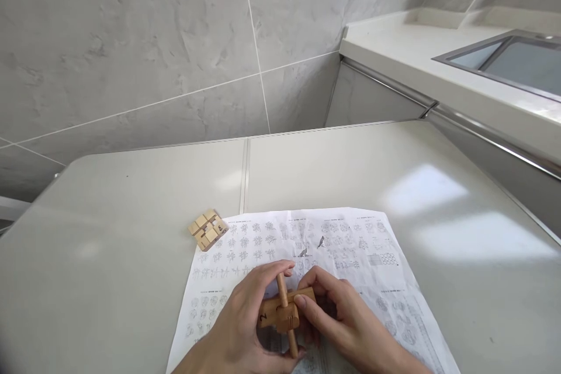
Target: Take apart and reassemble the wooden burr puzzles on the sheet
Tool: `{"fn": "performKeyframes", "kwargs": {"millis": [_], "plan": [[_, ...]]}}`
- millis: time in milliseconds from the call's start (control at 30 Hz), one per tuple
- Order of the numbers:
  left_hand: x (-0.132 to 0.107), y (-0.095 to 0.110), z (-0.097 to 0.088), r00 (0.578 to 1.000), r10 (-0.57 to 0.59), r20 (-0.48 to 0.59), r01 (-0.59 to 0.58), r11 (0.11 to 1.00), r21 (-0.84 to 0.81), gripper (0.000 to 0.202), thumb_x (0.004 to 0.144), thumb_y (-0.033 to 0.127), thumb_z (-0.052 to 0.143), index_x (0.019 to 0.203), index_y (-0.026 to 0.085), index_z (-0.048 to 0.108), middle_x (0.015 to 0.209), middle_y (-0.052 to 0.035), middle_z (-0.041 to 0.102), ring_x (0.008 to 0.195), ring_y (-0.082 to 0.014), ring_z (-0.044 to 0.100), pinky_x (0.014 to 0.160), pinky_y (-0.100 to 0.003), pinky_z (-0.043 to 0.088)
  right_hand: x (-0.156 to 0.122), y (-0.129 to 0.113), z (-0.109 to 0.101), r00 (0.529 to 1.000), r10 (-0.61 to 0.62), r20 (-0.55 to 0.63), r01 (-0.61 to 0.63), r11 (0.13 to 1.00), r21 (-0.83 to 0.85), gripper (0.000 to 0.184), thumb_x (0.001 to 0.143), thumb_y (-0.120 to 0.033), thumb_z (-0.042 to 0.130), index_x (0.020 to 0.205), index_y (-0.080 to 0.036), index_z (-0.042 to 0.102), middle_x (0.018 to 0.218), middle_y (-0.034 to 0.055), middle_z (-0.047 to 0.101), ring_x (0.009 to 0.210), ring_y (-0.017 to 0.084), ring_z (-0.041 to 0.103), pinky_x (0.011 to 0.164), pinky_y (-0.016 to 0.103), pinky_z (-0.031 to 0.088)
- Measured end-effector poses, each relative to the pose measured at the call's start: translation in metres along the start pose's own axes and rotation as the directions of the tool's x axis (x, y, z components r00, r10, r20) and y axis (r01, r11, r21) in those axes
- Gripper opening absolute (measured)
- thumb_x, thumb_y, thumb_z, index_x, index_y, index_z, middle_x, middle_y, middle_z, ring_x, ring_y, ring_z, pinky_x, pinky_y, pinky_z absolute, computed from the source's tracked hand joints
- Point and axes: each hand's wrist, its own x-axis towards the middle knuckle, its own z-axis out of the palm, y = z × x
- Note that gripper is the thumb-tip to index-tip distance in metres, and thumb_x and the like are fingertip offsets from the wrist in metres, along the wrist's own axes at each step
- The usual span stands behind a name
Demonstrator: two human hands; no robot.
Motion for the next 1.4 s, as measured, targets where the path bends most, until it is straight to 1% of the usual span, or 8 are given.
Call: {"fn": "performKeyframes", "kwargs": {"millis": [267, 467, 667, 767, 867, 1067, 1267, 1400], "plan": [[0.002, -0.001, -0.006, 1.0, -0.012, 0.028, 0.013, 0.999, -0.051, 0.112, 0.067, 0.028, 0.098, 0.158, 0.041, 0.036, 0.161, -0.0098, 0.052, 0.142, -0.0402, 0.055, 0.121, -0.06, 0.043, -0.001, 0.008, -0.001, 0.995, -0.081, -0.066, 0.065, 0.974, -0.216, 0.034, 0.111, -0.053, 0.05, 0.099, -0.023, 0.061, 0.072, -0.0004, 0.071, 0.061, 0.016, 0.065, 0.059, 0.025, 0.05], [-0.005, 0.0, -0.012, 0.976, -0.21, 0.047, 0.216, 0.952, -0.215, 0.14, 0.054, 0.049, 0.104, 0.168, 0.037, 0.024, 0.17, -0.0173, 0.034, 0.152, -0.0486, 0.038, 0.119, -0.066, 0.042, -0.003, 0.021, -0.005, 0.947, -0.277, -0.161, 0.176, 0.87, -0.461, 0.024, 0.112, -0.042, 0.048, 0.106, -0.025, 0.064, 0.087, 0.0032, 0.078, 0.069, 0.018, 0.072, 0.061, 0.024, 0.056], [-0.008, -0.002, -0.012, 0.965, -0.25, 0.082, 0.263, 0.917, -0.299, 0.127, 0.058, 0.052, 0.101, 0.165, 0.036, 0.034, 0.165, -0.0163, 0.043, 0.151, -0.0482, 0.04, 0.122, -0.068, 0.036, -0.009, 0.018, -0.004, 0.926, -0.365, -0.098, 0.273, 0.823, -0.498, 0.014, 0.112, -0.031, 0.049, 0.115, -0.027, 0.061, 0.096, 0.0039, 0.081, 0.075, 0.018, 0.077, 0.066, 0.024, 0.061], [-0.008, -0.002, -0.012, 0.97, -0.237, 0.048, 0.24, 0.919, -0.313, 0.124, 0.06, 0.053, 0.099, 0.165, 0.034, 0.035, 0.161, -0.0159, 0.049, 0.148, -0.0466, 0.044, 0.123, -0.066, 0.035, -0.009, 0.016, -0.004, 0.923, -0.379, -0.074, 0.29, 0.808, -0.512, 0.014, 0.111, -0.03, 0.05, 0.116, -0.027, 0.063, 0.104, 0.0064, 0.082, 0.08, 0.019, 0.079, 0.069, 0.025, 0.063], [-0.007, -0.002, -0.013, 0.979, -0.202, 0.027, 0.201, 0.93, -0.308, 0.123, 0.058, 0.053, 0.1, 0.163, 0.032, 0.038, 0.158, -0.0158, 0.052, 0.146, -0.0452, 0.047, 0.125, -0.064, 0.034, -0.01, 0.016, -0.003, 0.914, -0.399, -0.074, 0.302, 0.789, -0.535, 0.014, 0.11, -0.032, 0.052, 0.115, -0.028, 0.065, 0.099, 0.0059, 0.083, 0.078, 0.02, 0.08, 0.069, 0.026, 0.064], [-0.005, -0.002, -0.012, 0.987, -0.159, -0.023, 0.147, 0.949, -0.28, 0.11, 0.059, 0.05, 0.099, 0.153, 0.031, 0.048, 0.159, -0.0148, 0.049, 0.147, -0.0444, 0.047, 0.125, -0.061, 0.036, -0.012, 0.024, 0.003, 0.89, -0.423, -0.173, 0.248, 0.764, -0.595, 0.025, 0.112, -0.043, 0.048, 0.111, -0.029, 0.069, 0.094, 0.0046, 0.084, 0.074, 0.02, 0.081, 0.069, 0.027, 0.065], [-0.004, 0.0, -0.01, 0.99, -0.126, -0.06, 0.105, 0.956, -0.273, 0.107, 0.058, 0.046, 0.1, 0.151, 0.031, 0.048, 0.155, -0.0143, 0.052, 0.143, -0.0434, 0.051, 0.122, -0.059, 0.04, -0.013, 0.028, -0.001, 0.86, -0.491, -0.138, 0.279, 0.68, -0.678, 0.015, 0.11, -0.032, 0.054, 0.117, -0.03, 0.067, 0.099, 0.0036, 0.085, 0.078, 0.02, 0.083, 0.071, 0.026, 0.066], [-0.003, 0.002, -0.011, 0.992, -0.094, -0.079, 0.072, 0.967, -0.244, 0.106, 0.06, 0.045, 0.1, 0.15, 0.032, 0.047, 0.152, -0.0124, 0.055, 0.14, -0.0414, 0.054, 0.12, -0.057, 0.043, -0.013, 0.026, -0.003, 0.855, -0.511, -0.084, 0.343, 0.68, -0.648, 0.016, 0.111, -0.028, 0.052, 0.12, -0.031, 0.065, 0.103, 0.0042, 0.085, 0.079, 0.021, 0.083, 0.069, 0.026, 0.065]]}}
